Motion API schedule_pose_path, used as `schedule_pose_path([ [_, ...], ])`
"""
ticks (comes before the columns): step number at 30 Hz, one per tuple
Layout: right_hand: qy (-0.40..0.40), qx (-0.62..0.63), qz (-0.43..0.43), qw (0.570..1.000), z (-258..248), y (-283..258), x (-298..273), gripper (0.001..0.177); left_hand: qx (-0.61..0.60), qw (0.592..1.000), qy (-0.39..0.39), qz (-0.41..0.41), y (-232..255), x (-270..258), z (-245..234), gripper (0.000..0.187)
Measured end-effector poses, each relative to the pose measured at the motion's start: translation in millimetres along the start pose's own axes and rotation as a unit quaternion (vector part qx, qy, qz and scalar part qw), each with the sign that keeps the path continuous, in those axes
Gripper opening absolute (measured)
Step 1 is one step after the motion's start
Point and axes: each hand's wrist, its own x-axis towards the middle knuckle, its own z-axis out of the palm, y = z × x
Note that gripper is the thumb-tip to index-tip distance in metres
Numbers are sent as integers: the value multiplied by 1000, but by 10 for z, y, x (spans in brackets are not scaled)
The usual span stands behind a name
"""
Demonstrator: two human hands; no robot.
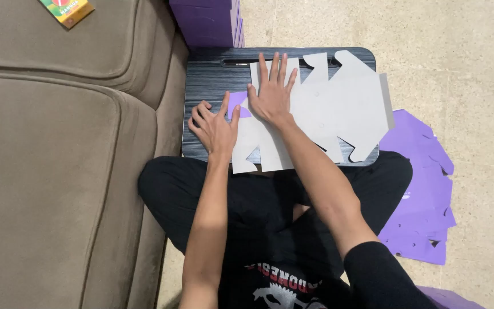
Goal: Assembling cardboard boxes by folding pre-cut templates on a portable desk
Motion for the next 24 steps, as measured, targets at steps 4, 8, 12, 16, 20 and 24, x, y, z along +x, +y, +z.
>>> schedule_pose_path([
  [4, -32, -12, 10, 999, -115, -91, -5, 100, -18, 1000, -4, -16, -3, 3, -19, 44],
  [8, -34, 20, 26, 999, -144, -59, 9, 98, -41, 999, 26, -1, -50, -23, 127, 41],
  [12, -46, 47, 30, 997, -63, 64, 72, 89, -65, 998, -16, -2, -79, -2, 192, 39],
  [16, -62, 32, 10, 998, -99, 80, 47, 81, -62, 998, -14, -1, -89, -28, 226, 40],
  [20, -85, -32, -56, 994, -181, 21, 47, 66, -65, 998, -16, -4, -81, 18, 223, 39],
  [24, -62, -67, -86, 992, -37, 87, 15, 51, -73, 997, -30, -3, -88, -10, 200, 40],
])
